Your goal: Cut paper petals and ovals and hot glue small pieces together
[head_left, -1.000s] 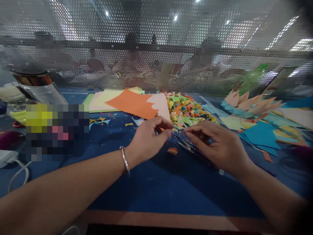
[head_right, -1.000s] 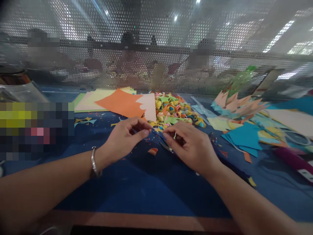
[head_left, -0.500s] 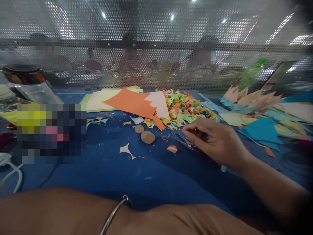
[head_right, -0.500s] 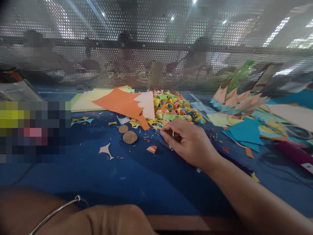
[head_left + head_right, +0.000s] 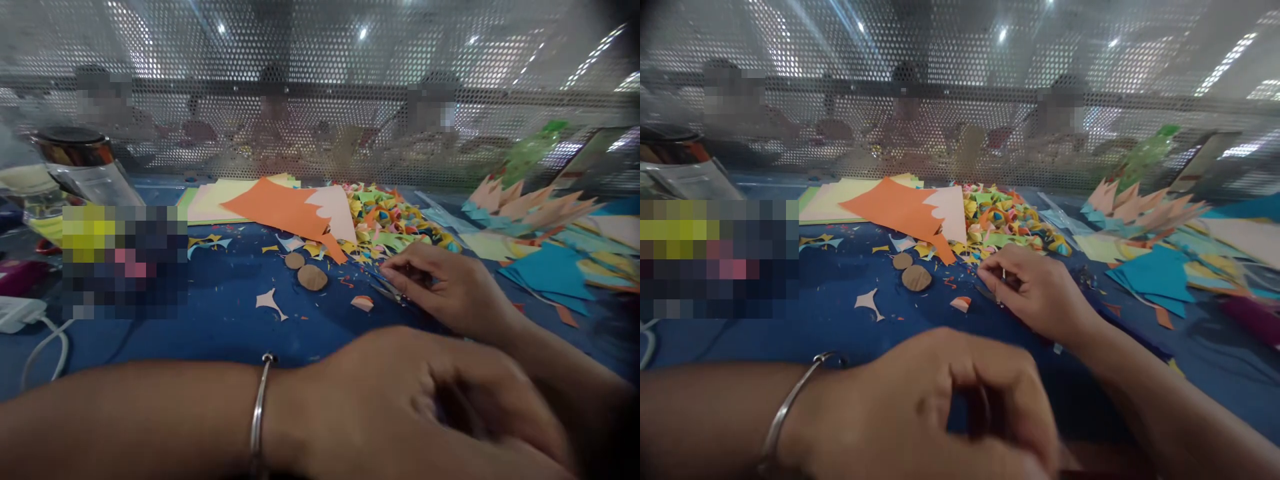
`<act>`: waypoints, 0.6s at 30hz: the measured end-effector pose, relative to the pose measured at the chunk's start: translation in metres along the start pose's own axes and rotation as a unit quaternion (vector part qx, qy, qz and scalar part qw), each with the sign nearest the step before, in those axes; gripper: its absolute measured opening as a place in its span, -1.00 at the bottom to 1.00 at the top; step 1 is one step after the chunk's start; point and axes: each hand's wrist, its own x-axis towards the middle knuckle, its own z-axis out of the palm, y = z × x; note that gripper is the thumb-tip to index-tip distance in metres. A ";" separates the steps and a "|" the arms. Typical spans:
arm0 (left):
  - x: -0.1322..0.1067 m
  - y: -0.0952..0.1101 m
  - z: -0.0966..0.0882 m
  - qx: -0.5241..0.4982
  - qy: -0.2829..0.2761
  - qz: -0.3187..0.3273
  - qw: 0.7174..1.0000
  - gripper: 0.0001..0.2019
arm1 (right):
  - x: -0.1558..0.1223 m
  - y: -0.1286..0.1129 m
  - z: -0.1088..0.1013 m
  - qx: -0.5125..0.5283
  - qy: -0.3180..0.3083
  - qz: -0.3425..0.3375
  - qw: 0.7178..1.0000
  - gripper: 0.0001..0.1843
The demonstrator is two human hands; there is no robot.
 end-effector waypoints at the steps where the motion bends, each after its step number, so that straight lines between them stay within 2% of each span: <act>1: 0.005 -0.007 -0.007 0.074 0.087 0.013 0.993 -0.90 | 0.000 0.000 0.000 -0.002 -0.004 -0.001 1.000 -0.82; 2: 0.010 -0.017 -0.013 0.162 0.148 0.030 0.975 -0.94 | 0.000 0.000 -0.001 -0.003 -0.009 -0.001 1.000 -0.81; 4: 0.018 -0.036 -0.026 0.322 0.214 0.067 0.920 -0.82 | 0.001 0.001 -0.002 -0.003 -0.021 -0.001 1.000 -0.79; 6: 0.022 -0.048 -0.036 0.416 0.235 0.057 0.876 -0.72 | 0.001 0.001 -0.003 -0.001 -0.028 0.002 1.000 -0.78; 8: 0.024 -0.052 -0.043 0.467 0.221 0.035 0.856 -0.72 | 0.001 0.002 -0.003 -0.002 -0.028 0.003 1.000 -0.79; 11: 0.026 -0.051 -0.048 0.501 0.194 0.022 0.843 -0.83 | 0.000 0.002 -0.003 -0.002 -0.031 -0.002 1.000 -0.81; 14: 0.029 -0.052 -0.051 0.506 0.198 0.032 0.839 -0.86 | 0.000 0.002 -0.003 0.001 -0.032 -0.005 0.999 -0.81; 18: 0.032 -0.053 -0.053 0.439 0.228 0.045 0.868 -0.84 | -0.001 0.000 -0.002 0.026 -0.043 0.005 0.999 -0.77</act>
